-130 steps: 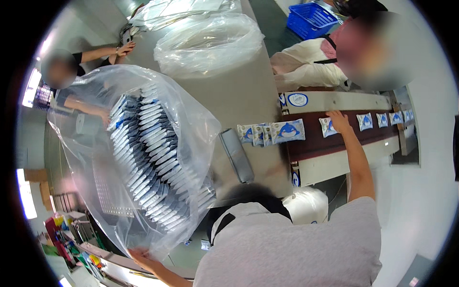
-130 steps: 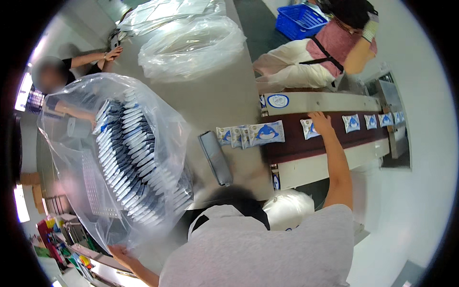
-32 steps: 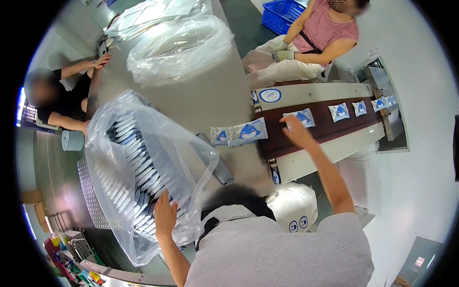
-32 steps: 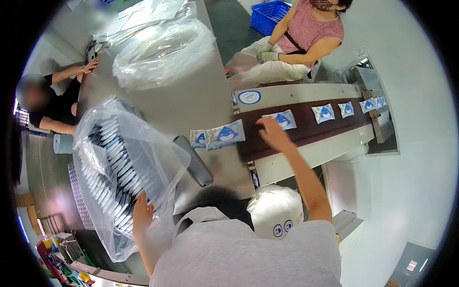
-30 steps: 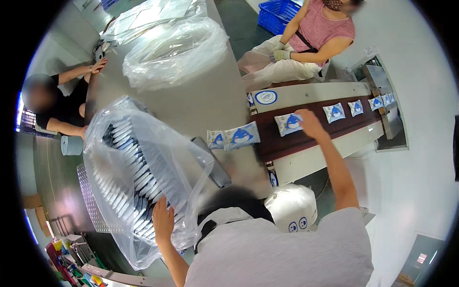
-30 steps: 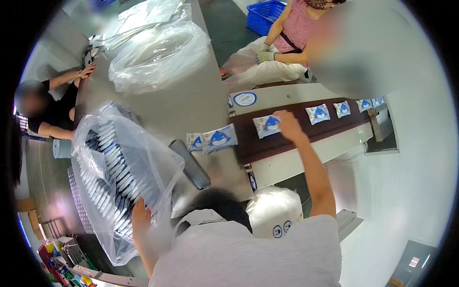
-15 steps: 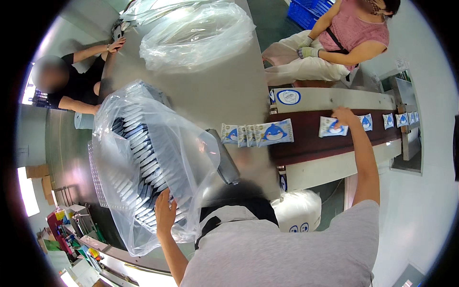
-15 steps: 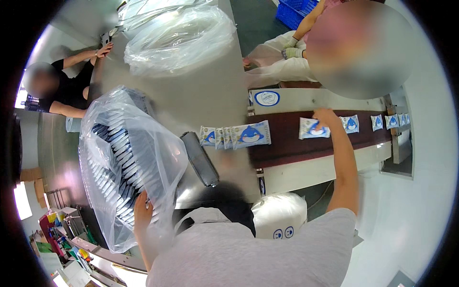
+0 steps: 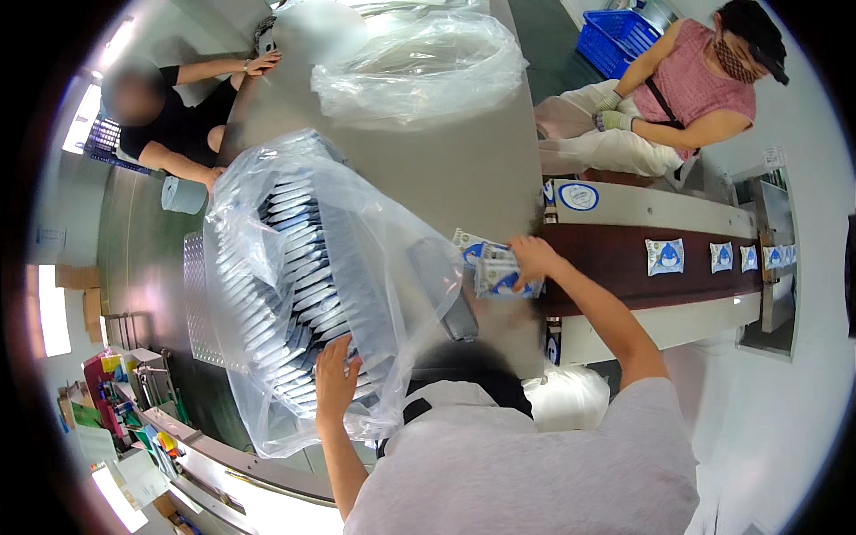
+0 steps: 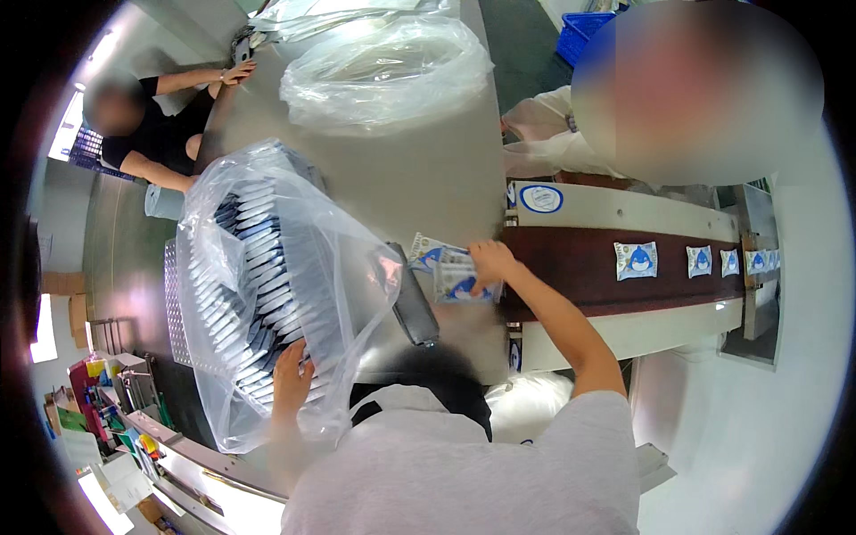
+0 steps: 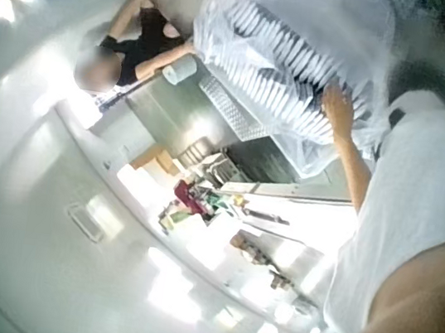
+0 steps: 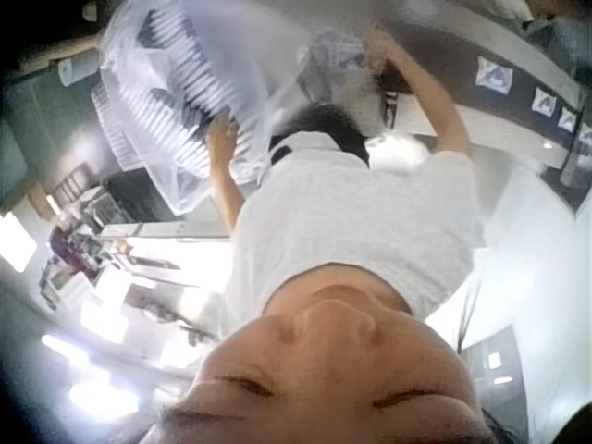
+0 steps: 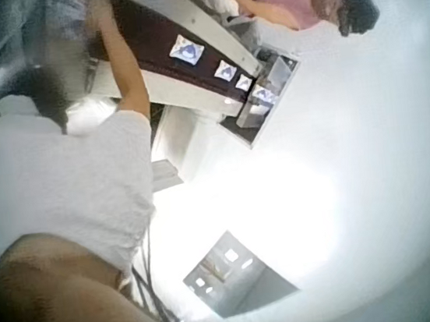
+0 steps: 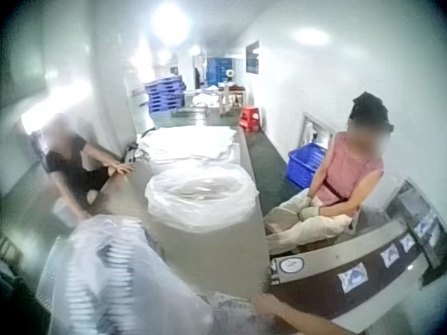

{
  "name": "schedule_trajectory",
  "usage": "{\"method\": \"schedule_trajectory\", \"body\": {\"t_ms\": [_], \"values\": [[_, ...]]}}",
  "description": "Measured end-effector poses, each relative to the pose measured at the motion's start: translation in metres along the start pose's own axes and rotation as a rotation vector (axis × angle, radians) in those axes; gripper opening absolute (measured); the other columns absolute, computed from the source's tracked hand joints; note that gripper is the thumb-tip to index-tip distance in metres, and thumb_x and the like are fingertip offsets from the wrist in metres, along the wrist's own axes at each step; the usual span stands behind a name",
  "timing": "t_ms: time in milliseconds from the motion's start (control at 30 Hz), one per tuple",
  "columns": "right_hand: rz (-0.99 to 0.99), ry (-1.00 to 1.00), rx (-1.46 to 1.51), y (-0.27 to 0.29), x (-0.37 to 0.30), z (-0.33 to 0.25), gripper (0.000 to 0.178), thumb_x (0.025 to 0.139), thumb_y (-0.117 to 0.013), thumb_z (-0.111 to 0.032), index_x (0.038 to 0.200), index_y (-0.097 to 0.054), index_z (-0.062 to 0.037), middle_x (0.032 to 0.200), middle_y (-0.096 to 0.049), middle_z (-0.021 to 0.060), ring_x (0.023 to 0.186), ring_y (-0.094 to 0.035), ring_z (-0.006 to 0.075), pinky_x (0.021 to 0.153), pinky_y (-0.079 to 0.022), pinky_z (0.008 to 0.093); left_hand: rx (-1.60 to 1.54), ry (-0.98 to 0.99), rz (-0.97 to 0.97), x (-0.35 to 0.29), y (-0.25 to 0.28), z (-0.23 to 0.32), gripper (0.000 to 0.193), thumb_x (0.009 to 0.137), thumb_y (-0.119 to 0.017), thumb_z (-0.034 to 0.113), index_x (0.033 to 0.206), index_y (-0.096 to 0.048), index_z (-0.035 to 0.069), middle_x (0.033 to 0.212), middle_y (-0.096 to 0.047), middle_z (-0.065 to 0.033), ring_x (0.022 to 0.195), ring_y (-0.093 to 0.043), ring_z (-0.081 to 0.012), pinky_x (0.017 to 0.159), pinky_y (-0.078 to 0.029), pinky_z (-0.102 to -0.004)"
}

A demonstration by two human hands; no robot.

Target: The person picks up several packaged pouches from a conveyor belt, stacks them, and places the stack into a large clear plastic bag. They then pick up a large clear plastic sheet, place it on the table, and fold it over a stack of items.

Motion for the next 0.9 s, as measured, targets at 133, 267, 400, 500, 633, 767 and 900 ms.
{"method": "schedule_trajectory", "body": {"t_ms": [133,267,400,500,633,767,900], "values": [[-0.097,-0.042,-0.113,-0.009,-0.031,-0.031,0.087,0.042,-0.082,-0.046,0.111,-0.055,0.0000,0.121,-0.047,0.0175,0.118,-0.039,0.0325,0.094,-0.036,0.0444,-0.006,0.066,-0.036,0.000,0.001,0.002,0.038,0.082,-0.059,0.014,0.118,-0.051,0.007,0.112,-0.057,-0.0137,0.104,-0.051,-0.0338,0.094,-0.036,-0.0435],[0.060,-0.051,0.071,0.008,-0.009,-0.028,0.084,0.044,-0.080,-0.047,0.109,-0.057,0.0004,0.124,-0.045,0.0163,0.122,-0.035,0.0312,0.098,-0.033,0.0445,0.015,-0.009,-0.015,0.000,0.005,0.004,0.041,0.082,-0.060,0.019,0.119,-0.050,0.005,0.113,-0.056,-0.0144,0.105,-0.051,-0.0339,0.094,-0.036,-0.0437],[-0.004,-0.279,0.540,-0.018,0.044,-0.007,0.079,0.048,-0.080,-0.040,0.112,-0.055,0.0007,0.126,-0.045,0.0167,0.117,-0.043,0.0324,0.094,-0.039,0.0401,0.060,-0.029,-0.025,0.011,-0.006,-0.005,0.042,0.083,-0.061,0.025,0.117,-0.051,0.001,0.112,-0.057,-0.0181,0.103,-0.052,-0.0358,0.088,-0.041,-0.0433],[0.126,0.037,0.875,-0.021,0.070,-0.025,0.081,0.050,-0.081,-0.033,0.118,-0.050,-0.0001,0.113,-0.057,0.0180,0.105,-0.054,0.0301,0.089,-0.043,0.0380,0.162,0.040,-0.040,0.009,-0.005,-0.017,0.040,0.086,-0.056,0.028,0.114,-0.053,0.000,0.110,-0.058,-0.0197,0.098,-0.055,-0.0370,0.082,-0.044,-0.0460],[0.104,-0.369,1.374,0.024,0.019,-0.031,0.048,0.066,-0.074,-0.021,0.107,-0.056,-0.0049,0.094,-0.060,0.0050,0.082,-0.058,0.0178,0.077,-0.046,0.0325,0.065,0.155,-0.018,0.009,-0.008,-0.056,0.040,0.086,-0.051,0.019,0.118,-0.049,-0.005,0.122,-0.051,-0.0240,0.110,-0.050,-0.0377,0.091,-0.042,-0.0457],[0.687,0.174,1.889,0.105,-0.032,-0.041,0.037,0.069,-0.066,-0.011,0.104,-0.054,-0.0066,0.084,-0.055,0.0012,0.077,-0.055,0.0151,0.071,-0.046,0.0303,0.166,0.099,0.236,0.031,0.034,-0.048,0.051,0.082,-0.051,0.009,0.129,-0.039,-0.006,0.136,-0.036,-0.0257,0.120,-0.042,-0.0366,0.098,-0.036,-0.0457],[0.494,0.483,1.983,0.163,-0.031,-0.159,0.051,0.064,-0.071,-0.017,0.109,-0.051,-0.0040,0.096,-0.054,0.0059,0.088,-0.054,0.0189,0.080,-0.042,0.0332,0.145,0.077,0.592,0.040,0.093,-0.053,0.070,0.076,-0.048,-0.002,0.140,-0.020,-0.005,0.146,-0.024,-0.0216,0.136,-0.021,-0.0349,0.109,-0.019,-0.0443]]}}
Point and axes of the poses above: each hand's wrist, its own x-axis towards the middle knuckle, its own y-axis out of the back of the hand, z = x × y, the point moved 6 cm from there along x, towards the middle knuckle
